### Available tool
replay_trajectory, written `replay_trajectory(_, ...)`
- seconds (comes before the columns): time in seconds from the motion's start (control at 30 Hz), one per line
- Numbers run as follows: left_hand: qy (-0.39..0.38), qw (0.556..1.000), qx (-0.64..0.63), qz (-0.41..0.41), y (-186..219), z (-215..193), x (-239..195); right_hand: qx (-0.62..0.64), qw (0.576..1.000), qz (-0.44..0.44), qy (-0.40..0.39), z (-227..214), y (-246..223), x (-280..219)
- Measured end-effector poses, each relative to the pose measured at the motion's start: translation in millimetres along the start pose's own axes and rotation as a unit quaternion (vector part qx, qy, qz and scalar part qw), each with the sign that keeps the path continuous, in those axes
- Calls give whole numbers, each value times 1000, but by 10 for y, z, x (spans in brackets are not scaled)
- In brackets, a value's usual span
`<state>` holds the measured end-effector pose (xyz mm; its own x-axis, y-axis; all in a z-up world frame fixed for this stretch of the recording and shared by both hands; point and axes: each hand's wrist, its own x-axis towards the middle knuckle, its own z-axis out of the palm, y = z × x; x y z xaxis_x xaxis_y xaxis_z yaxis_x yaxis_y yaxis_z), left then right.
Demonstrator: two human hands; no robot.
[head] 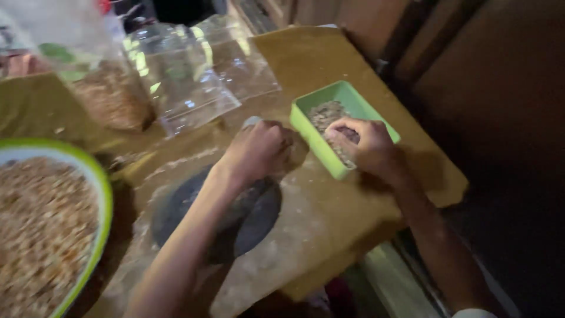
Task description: The person repeatedly places small amounts of grains onto a flat grinding stone and crushes them using a handheld stone pestle. The person then transfers the crushed grains into a green rectangular container and a large round tray.
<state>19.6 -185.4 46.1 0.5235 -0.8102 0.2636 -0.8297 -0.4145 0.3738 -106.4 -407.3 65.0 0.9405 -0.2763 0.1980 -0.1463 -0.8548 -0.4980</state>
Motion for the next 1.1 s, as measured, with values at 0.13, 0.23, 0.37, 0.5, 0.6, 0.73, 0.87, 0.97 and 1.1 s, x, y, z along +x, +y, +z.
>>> replay_trajectory(0.13,35,995,-36,87,211,290,603,-44,998,42,2,-207,467,62)
replay_trajectory(0.23,97,989,20,107,133,698,1075,-30,999,-17,-17,-210,766,176)
replay_trajectory(0.37,-49,998,25,3,253,760,1310,-31,986,-64,-150,-70,950,424)
replay_trajectory(0.5,-155,985,48,-61,266,903,1493,-48,982,-68,-172,108,905,569)
replay_trajectory(0.6,-172,981,62,-69,106,1155,1622,-49,984,-71,-156,200,1000,634)
replay_trajectory(0.73,-163,984,45,-61,191,1049,1543,-53,986,-81,-138,300,1084,688)
replay_trajectory(0.87,-160,984,30,-70,147,1156,1613,-28,983,-112,-142,231,996,653)
replay_trajectory(0.97,-179,982,24,-64,131,1158,1618,-33,982,-127,-137,234,959,636)
replay_trajectory(1.1,-208,978,13,-27,209,1007,1532,-48,979,-141,-137,123,846,580)
